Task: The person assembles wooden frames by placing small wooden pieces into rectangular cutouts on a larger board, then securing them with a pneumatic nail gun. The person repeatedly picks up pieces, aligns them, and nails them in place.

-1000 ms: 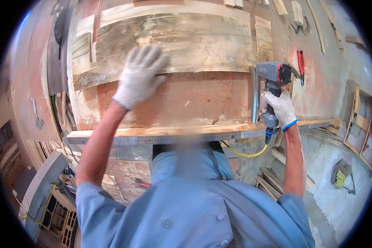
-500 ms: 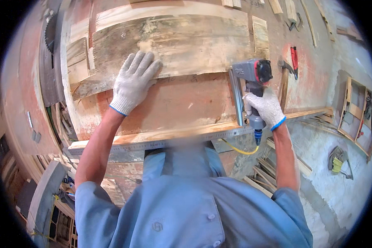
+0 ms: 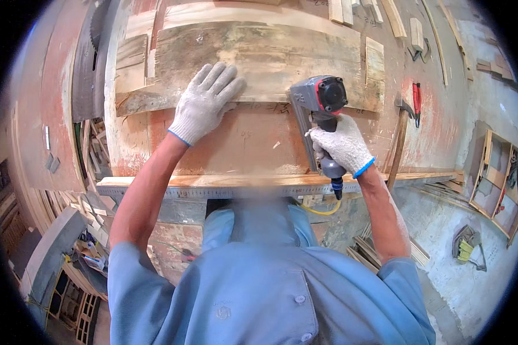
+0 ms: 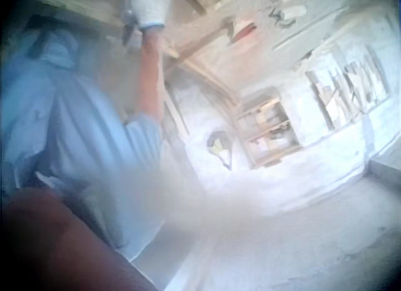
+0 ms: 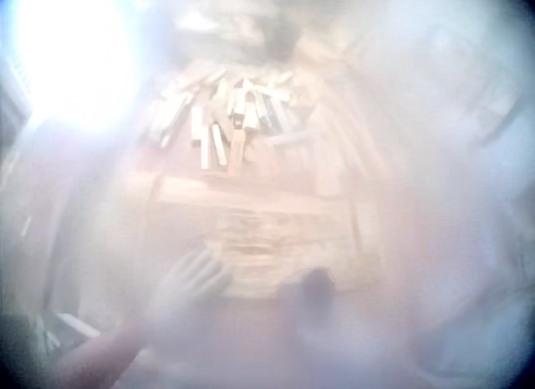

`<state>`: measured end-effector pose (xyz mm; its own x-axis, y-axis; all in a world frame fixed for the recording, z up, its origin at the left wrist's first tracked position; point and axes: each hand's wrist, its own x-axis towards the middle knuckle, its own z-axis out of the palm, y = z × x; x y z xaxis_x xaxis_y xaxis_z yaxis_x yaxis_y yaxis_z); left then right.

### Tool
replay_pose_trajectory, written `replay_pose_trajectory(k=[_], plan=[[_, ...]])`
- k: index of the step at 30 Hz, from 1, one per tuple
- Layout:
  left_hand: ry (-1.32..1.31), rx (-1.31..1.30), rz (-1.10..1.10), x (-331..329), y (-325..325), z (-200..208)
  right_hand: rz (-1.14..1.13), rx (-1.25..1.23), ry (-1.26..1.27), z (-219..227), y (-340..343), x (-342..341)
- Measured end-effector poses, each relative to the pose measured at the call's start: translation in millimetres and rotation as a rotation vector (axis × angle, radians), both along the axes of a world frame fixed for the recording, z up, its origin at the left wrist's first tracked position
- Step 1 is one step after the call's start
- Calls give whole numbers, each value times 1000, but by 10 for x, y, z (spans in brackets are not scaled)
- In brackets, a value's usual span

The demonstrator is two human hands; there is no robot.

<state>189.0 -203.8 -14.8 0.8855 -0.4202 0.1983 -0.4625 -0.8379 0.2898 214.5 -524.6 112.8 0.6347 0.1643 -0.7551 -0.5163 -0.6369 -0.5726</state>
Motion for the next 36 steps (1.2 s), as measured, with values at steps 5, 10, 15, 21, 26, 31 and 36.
replay_pose_trajectory(k=[5,10,15,21,26,31,36], plan=[[14,37,10,-38,-24,10,19,4,-51,125,-261,-258],[12,66,18,-21,-63,28,13,6,-18,368,-840,-663],[-19,81,20,-52,-38,-28,-74,-109,112,504,-1000,-839],[47,31,68,-145,158,43,-90,-77,48,575,-622,-679],[-27,148,201,-528,1060,18,15,-9,49,476,-91,-399],[-43,244,248,-703,1640,-23,87,11,18,389,501,-125],[-43,55,309,-731,1729,-245,40,-121,55,128,868,-26]])
